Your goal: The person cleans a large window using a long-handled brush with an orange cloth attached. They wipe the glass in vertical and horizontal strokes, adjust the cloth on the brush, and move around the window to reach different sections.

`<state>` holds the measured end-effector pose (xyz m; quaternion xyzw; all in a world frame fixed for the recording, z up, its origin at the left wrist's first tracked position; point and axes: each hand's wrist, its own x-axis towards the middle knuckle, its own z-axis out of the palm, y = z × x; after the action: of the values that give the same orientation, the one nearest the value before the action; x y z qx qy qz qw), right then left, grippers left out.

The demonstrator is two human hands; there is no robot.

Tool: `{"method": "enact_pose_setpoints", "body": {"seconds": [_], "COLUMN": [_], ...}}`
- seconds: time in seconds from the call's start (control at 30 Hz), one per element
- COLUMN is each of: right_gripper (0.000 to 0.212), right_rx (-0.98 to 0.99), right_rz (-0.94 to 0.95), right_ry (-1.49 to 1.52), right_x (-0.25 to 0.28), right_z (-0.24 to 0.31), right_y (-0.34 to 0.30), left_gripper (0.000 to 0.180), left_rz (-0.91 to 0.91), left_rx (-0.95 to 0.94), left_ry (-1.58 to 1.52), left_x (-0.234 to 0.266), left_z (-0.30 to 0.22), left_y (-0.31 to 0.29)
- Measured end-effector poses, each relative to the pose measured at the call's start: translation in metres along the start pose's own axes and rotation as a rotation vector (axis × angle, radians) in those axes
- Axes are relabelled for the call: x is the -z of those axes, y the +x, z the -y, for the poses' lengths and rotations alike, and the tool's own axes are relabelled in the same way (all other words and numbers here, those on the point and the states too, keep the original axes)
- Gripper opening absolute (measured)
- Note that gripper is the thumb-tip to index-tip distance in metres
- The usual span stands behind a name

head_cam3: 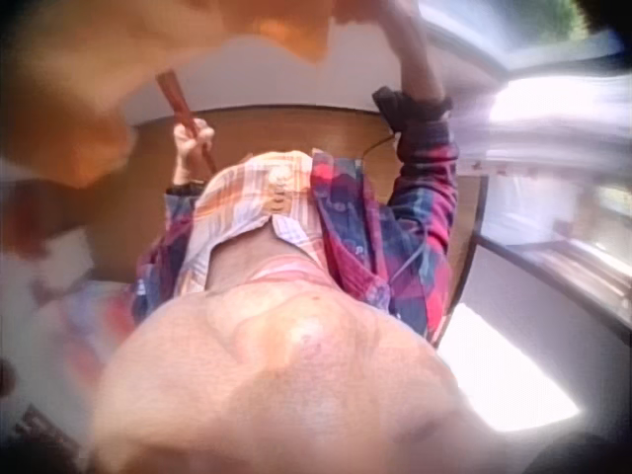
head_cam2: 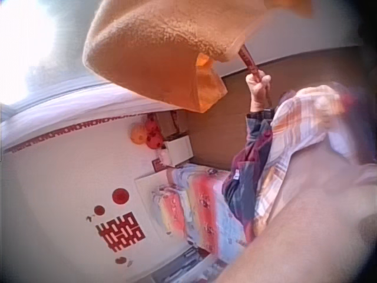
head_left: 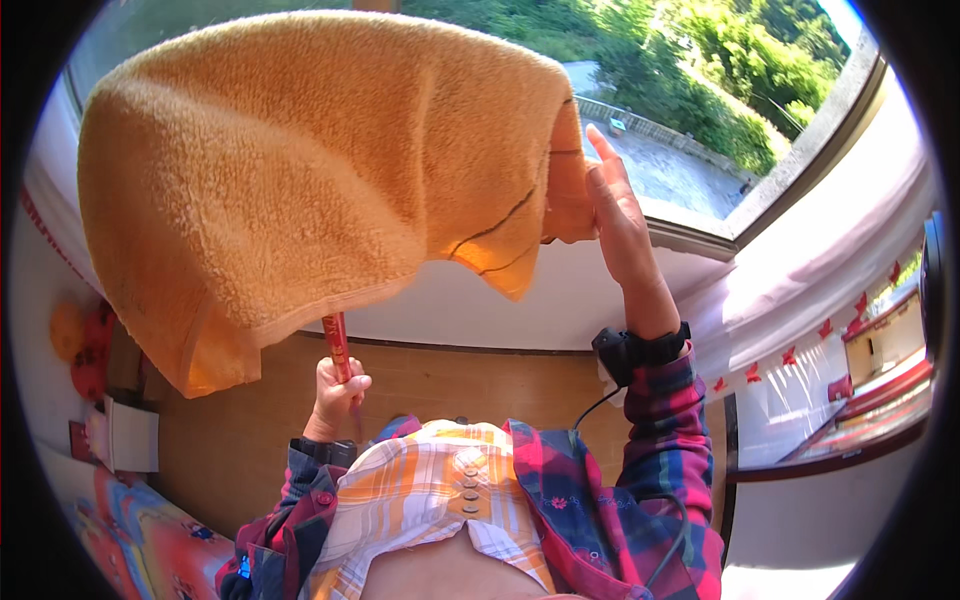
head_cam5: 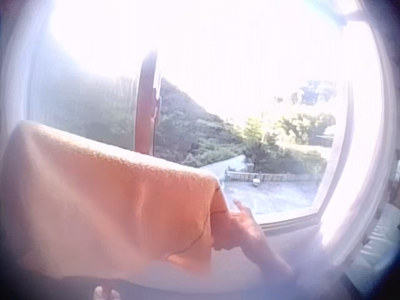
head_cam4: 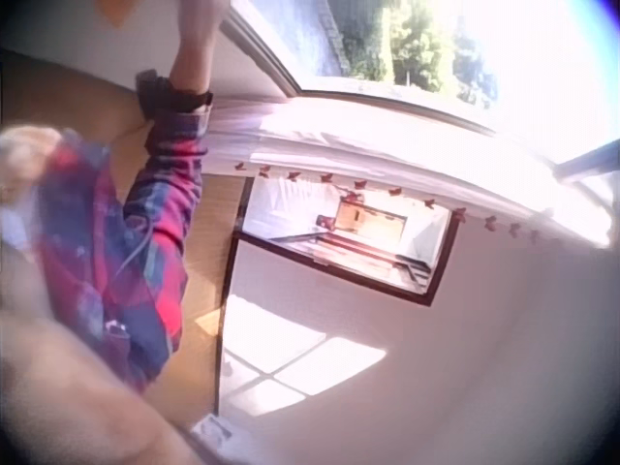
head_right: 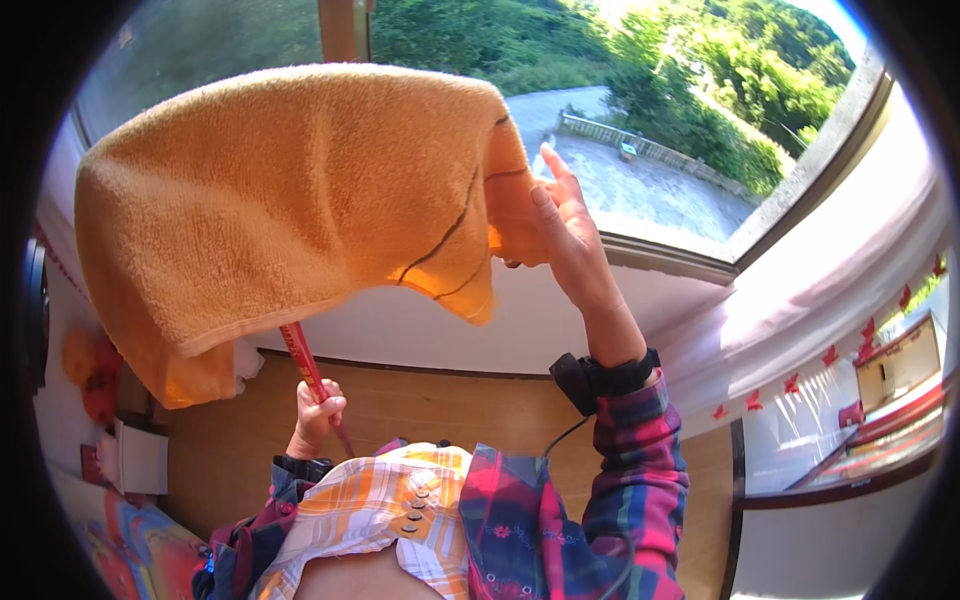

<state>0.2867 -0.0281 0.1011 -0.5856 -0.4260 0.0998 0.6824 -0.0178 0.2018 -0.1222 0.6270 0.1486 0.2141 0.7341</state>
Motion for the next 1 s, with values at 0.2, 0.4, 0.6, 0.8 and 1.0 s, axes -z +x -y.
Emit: {"method": "enact_pose_setpoints", "body": {"seconds": [0.2, 0.4, 0.6, 0.8, 1.0], "right_gripper": [0.072, 0.090, 0.093, 0.070, 0.078], "right_rx": [-0.118, -0.075, -0.221, -0.166, -0.025], "right_rz": [0.063, 0.090, 0.460, 0.256, 0.375], "right_ry": [-0.080, 0.050, 0.481, 0.481, 0.512], "right_x": [-0.024, -0.097, -0.114, -0.137, -0.126], "right_z": [-0.058, -0.089, -0.137, -0.149, -0.132], "right_y": [0.072, 0.202, 0.306, 0.315, 0.311], "left_gripper": [0.025, 0.023, 0.020, 0.022, 0.035], "left_rz": [-0.290, -0.514, -0.607, -0.660, -0.468], "left_rx": [-0.076, -0.151, -0.293, -0.365, -0.346], "left_ry": [0.053, 0.084, 0.073, 0.019, 0.445], "left_x": [0.065, 0.110, 0.154, 0.172, 0.221], "left_z": [-0.013, -0.019, -0.023, -0.023, -0.009], "left_y": [-0.041, -0.054, -0.038, -0.032, -0.062]}}
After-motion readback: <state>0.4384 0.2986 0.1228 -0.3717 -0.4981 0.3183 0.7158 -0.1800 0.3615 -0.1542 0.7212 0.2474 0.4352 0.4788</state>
